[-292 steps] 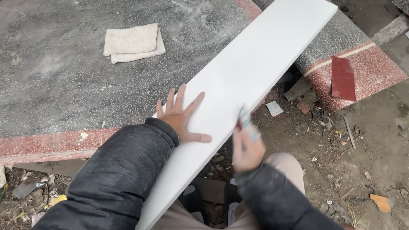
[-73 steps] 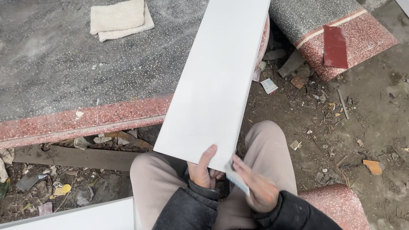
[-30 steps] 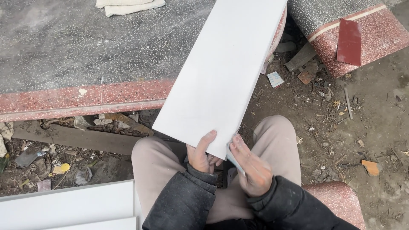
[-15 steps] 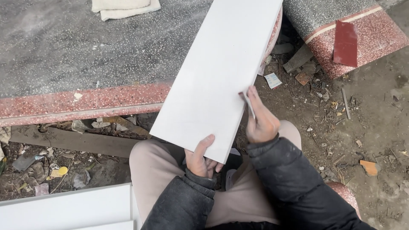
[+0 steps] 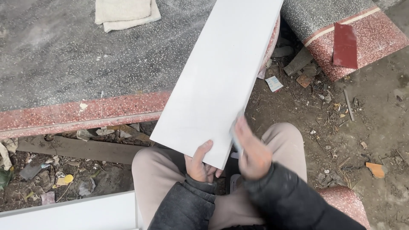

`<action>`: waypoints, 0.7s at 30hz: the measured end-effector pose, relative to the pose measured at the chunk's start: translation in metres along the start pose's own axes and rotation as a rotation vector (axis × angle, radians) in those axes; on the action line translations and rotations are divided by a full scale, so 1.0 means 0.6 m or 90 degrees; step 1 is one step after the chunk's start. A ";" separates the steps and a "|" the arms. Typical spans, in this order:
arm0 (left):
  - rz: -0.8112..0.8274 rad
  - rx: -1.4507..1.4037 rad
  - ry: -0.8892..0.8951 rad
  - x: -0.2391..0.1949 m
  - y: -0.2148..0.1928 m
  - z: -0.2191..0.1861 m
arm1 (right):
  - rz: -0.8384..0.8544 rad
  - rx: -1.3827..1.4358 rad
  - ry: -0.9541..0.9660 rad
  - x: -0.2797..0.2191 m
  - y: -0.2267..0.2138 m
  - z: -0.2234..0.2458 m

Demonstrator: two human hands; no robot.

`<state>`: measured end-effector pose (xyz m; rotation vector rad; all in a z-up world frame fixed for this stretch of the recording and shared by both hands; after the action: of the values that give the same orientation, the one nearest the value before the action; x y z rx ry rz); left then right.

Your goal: The person sands a long white rectangular board using a small sanding block, working along the edges and flat surfaces. The person switches between different sanding blocks and continues sanding the board's edges and faces.

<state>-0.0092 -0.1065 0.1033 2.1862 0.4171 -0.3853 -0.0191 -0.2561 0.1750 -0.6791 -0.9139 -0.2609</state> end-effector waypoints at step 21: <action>0.036 0.058 0.043 0.036 -0.064 -0.014 | 0.128 0.152 -0.214 -0.114 0.023 0.047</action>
<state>-0.0047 -0.0744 0.0726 2.3002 0.3813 -0.3054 -0.0714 -0.2326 0.1265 -0.5960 -1.1656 0.1453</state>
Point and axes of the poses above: each hand's wrist, its own x-axis towards the middle knuckle, its own y-axis out of the palm, z = x × y, the point moved 6 cm from there along x, towards the middle knuckle, and after that the axes turned 1 degree about -y, right-handed, at the moved point
